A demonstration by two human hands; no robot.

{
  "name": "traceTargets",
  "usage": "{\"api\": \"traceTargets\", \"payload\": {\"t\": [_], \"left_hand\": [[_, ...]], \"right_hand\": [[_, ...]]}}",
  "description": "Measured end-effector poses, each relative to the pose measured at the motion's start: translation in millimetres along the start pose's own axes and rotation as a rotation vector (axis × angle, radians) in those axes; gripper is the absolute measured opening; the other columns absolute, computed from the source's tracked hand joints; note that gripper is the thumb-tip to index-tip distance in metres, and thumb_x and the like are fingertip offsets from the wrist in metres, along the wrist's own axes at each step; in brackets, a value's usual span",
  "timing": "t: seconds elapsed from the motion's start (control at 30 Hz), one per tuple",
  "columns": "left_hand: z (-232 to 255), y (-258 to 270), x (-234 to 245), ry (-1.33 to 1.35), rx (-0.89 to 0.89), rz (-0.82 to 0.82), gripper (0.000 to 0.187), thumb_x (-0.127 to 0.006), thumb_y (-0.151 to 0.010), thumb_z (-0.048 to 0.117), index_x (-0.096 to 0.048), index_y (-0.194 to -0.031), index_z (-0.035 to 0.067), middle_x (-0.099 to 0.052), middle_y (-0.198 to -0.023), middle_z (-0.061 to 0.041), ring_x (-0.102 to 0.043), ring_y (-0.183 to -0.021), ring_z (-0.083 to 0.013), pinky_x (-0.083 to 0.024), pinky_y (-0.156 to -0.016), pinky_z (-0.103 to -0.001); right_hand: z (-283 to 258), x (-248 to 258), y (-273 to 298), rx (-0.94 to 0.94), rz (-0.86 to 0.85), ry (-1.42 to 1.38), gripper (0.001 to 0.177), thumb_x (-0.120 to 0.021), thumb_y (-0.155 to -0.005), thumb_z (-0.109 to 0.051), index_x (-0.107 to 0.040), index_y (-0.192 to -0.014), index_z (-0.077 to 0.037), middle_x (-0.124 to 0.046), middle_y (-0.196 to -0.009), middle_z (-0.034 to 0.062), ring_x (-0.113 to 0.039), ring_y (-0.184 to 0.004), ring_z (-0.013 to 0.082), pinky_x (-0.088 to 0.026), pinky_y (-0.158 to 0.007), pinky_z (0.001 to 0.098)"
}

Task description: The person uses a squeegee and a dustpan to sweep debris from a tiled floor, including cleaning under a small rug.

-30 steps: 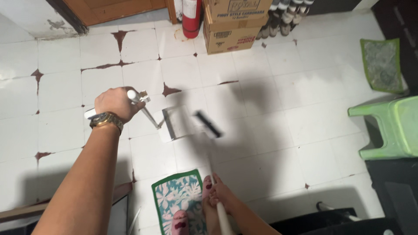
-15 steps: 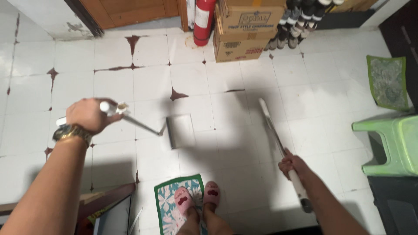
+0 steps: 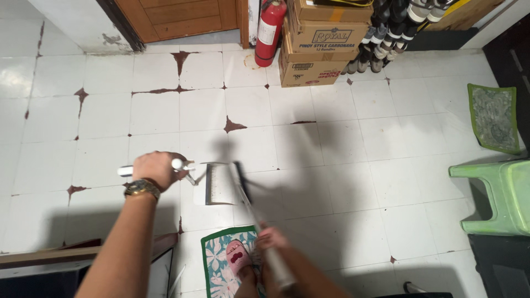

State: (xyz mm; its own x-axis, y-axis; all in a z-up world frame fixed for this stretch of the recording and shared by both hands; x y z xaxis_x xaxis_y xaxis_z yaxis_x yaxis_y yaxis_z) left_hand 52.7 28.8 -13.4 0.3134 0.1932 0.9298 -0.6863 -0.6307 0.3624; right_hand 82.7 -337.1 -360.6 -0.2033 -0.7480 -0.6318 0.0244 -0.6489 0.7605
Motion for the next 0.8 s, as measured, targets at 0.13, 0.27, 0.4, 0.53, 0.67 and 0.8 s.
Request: {"api": "traceTargets", "payload": {"t": [0.13,0.27,0.4,0.53,0.67,0.8], "left_hand": [[-2.7,8.0,4.5,0.048,-0.022,0.061,0.026,-0.075,-0.084,0.049,-0.077,-0.107,0.039,-0.078,-0.095,-0.001,-0.073,-0.092,-0.0240,-0.057,-0.084,-0.039],[-9.5,8.9,4.8,0.068,-0.036,0.092,0.025,-0.076,-0.082,0.048,-0.077,-0.105,0.038,-0.077,-0.093,-0.001,-0.073,-0.091,-0.0240,-0.057,-0.083,-0.040],[-6.2,8.2,1.8,0.085,-0.058,0.124,0.023,-0.077,-0.081,0.047,-0.078,-0.101,0.036,-0.077,-0.090,-0.002,-0.073,-0.088,-0.0247,-0.057,-0.082,-0.039],[-3.3,3.3,0.5,0.076,-0.074,0.135,0.023,-0.077,-0.082,0.045,-0.078,-0.102,0.036,-0.077,-0.088,-0.003,-0.073,-0.087,-0.0251,-0.056,-0.081,-0.039],[-6.7,-11.6,-1.1,0.093,-0.082,0.115,0.027,-0.078,-0.080,0.046,-0.077,-0.104,0.035,-0.077,-0.088,-0.001,-0.073,-0.087,-0.0237,-0.056,-0.080,-0.040],[-13.3,-27.3,8.5,0.119,-0.100,0.217,0.032,-0.082,-0.075,0.048,-0.078,-0.101,0.030,-0.076,-0.090,-0.004,-0.071,-0.091,-0.0270,-0.054,-0.080,-0.043]], "right_hand": [[-85.0,-26.6,102.9,-0.393,-0.491,-0.036,0.028,-0.053,-0.097,-0.013,-0.060,-0.124,-0.008,-0.045,-0.066,-0.0032,-0.046,-0.050,0.0055,-0.048,-0.041,0.0199],[-164.8,-28.9,187.6,-0.039,0.068,0.168,0.043,-0.035,-0.098,-0.012,-0.073,-0.119,-0.015,-0.040,-0.054,-0.0017,-0.032,-0.035,0.0060,-0.033,-0.026,0.0185],[-203.4,-22.0,158.1,0.303,0.179,0.750,0.029,-0.045,-0.106,-0.021,-0.066,-0.096,-0.004,-0.052,-0.061,0.0084,-0.048,-0.044,0.0156,-0.054,-0.047,0.0257],[-128.1,-5.7,54.0,0.308,0.371,0.575,0.038,-0.046,-0.106,-0.037,-0.053,-0.078,-0.011,-0.049,-0.062,0.0054,-0.047,-0.047,0.0179,-0.045,-0.044,0.0348],[4.8,-22.3,-28.3,0.157,0.309,0.487,0.036,-0.048,-0.104,-0.035,-0.052,-0.078,-0.011,-0.047,-0.061,0.0026,-0.045,-0.046,0.0152,-0.042,-0.043,0.0315],[29.4,-12.9,-46.5,-0.058,0.141,0.402,0.033,-0.050,-0.103,-0.033,-0.051,-0.078,-0.011,-0.045,-0.060,-0.0003,-0.042,-0.046,0.0124,-0.040,-0.042,0.0282]]}}
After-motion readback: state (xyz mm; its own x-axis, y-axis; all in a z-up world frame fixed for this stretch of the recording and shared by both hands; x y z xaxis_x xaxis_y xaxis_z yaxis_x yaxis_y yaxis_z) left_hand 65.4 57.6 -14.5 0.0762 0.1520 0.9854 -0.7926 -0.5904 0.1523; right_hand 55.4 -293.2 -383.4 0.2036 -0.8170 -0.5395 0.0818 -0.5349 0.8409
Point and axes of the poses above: each hand's wrist, its own y-axis away from the middle knuckle, its own x-axis out of the back of the hand, z = x × y, the point moved 5 cm from there along -y, towards the middle knuckle
